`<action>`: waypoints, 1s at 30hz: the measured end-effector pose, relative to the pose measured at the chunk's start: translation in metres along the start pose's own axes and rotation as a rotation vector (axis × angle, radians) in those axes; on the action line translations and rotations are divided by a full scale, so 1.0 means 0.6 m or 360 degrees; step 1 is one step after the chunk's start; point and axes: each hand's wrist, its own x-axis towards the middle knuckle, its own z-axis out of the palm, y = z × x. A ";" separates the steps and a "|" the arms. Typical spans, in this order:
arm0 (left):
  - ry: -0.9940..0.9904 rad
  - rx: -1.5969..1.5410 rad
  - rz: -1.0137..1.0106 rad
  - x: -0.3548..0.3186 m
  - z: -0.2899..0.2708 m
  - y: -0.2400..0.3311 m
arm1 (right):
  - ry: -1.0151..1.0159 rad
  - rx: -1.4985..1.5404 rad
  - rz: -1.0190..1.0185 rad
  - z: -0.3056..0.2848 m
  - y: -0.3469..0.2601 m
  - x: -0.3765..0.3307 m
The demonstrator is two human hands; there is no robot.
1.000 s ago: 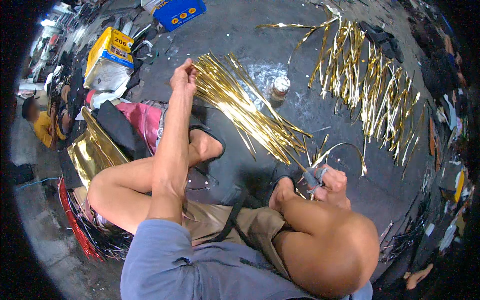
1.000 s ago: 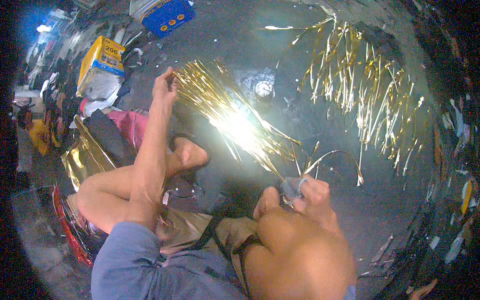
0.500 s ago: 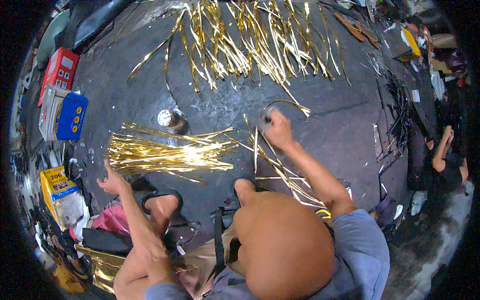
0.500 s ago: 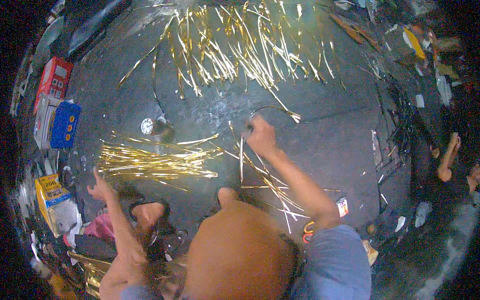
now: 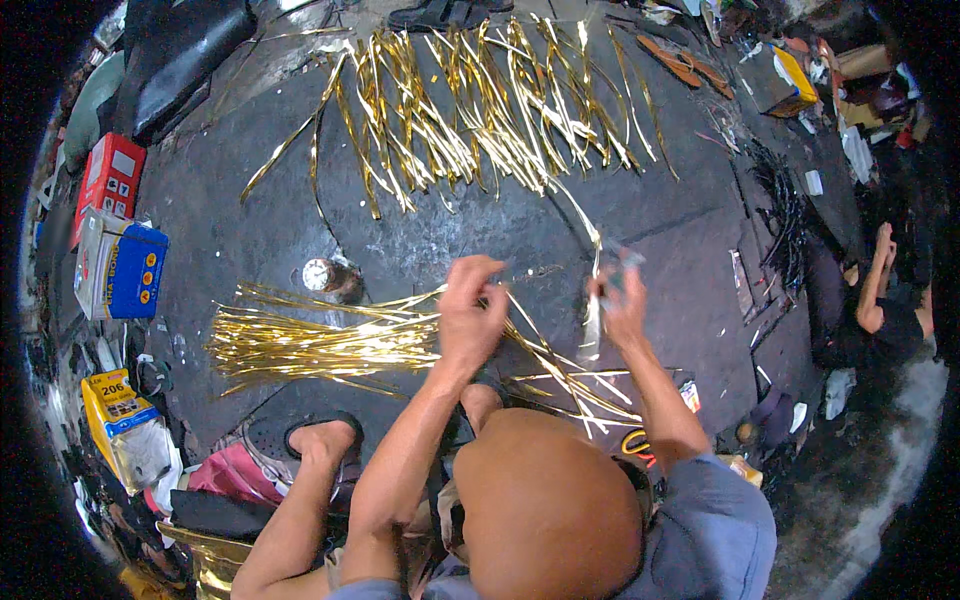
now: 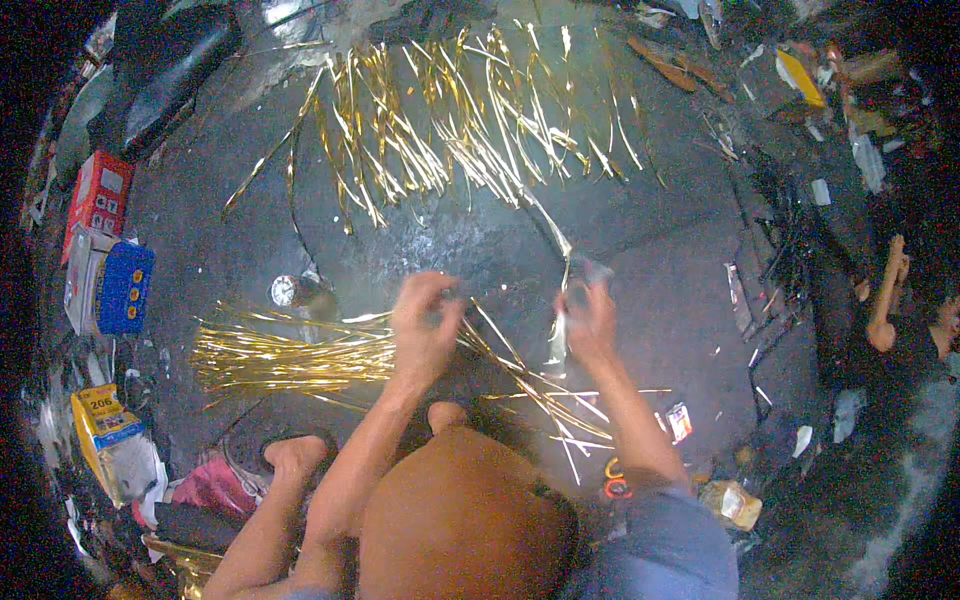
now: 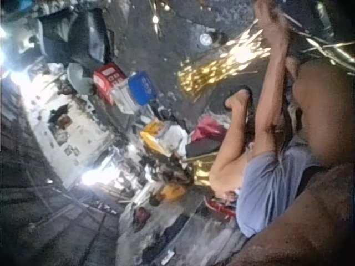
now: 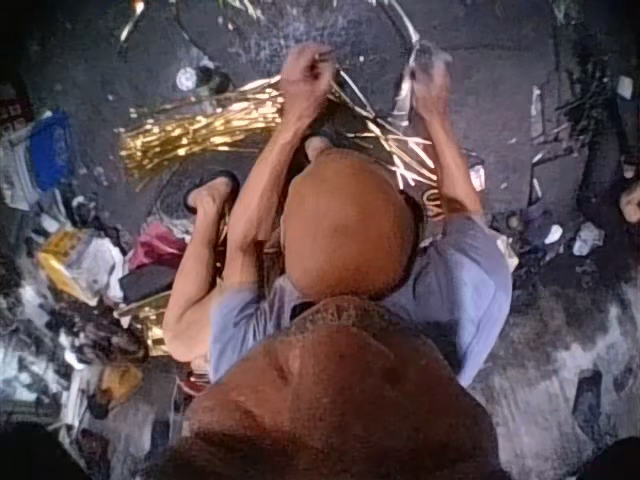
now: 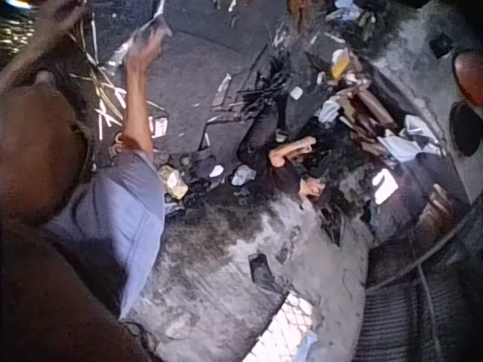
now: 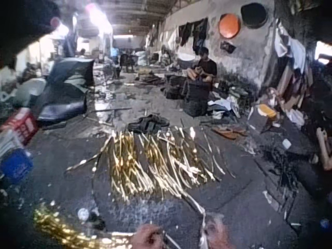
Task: The person sits on the floor and repeatedly picks up thin gold strips, attaches a small gray component to one end, and places the finished piece aside. The process is repeated continuously with the same materials.
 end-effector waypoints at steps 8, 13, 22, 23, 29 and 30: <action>-0.1187 -0.0308 0.0301 0.038 0.148 0.135 | 0.0032 0.0830 0.0405 -0.220 -0.192 -0.119; -0.1526 -0.1653 -0.0591 0.046 0.117 0.159 | -0.0180 0.0340 0.0259 -0.276 -0.195 -0.088; -0.0456 -0.1251 -0.0905 0.009 -0.020 0.074 | -0.0664 -0.0218 -0.0154 -0.079 -0.259 0.003; -0.0362 -0.0950 -0.0747 0.005 -0.050 0.065 | -0.0674 -0.0236 -0.0078 -0.048 -0.285 0.011; -0.0177 -0.0041 -0.0051 0.016 -0.167 0.097 | -0.0506 -0.0271 -0.0910 0.040 -0.308 0.048; -0.0060 -0.0128 -0.0138 0.013 -0.172 0.110 | -0.0614 -0.0010 -0.0896 0.053 -0.314 0.053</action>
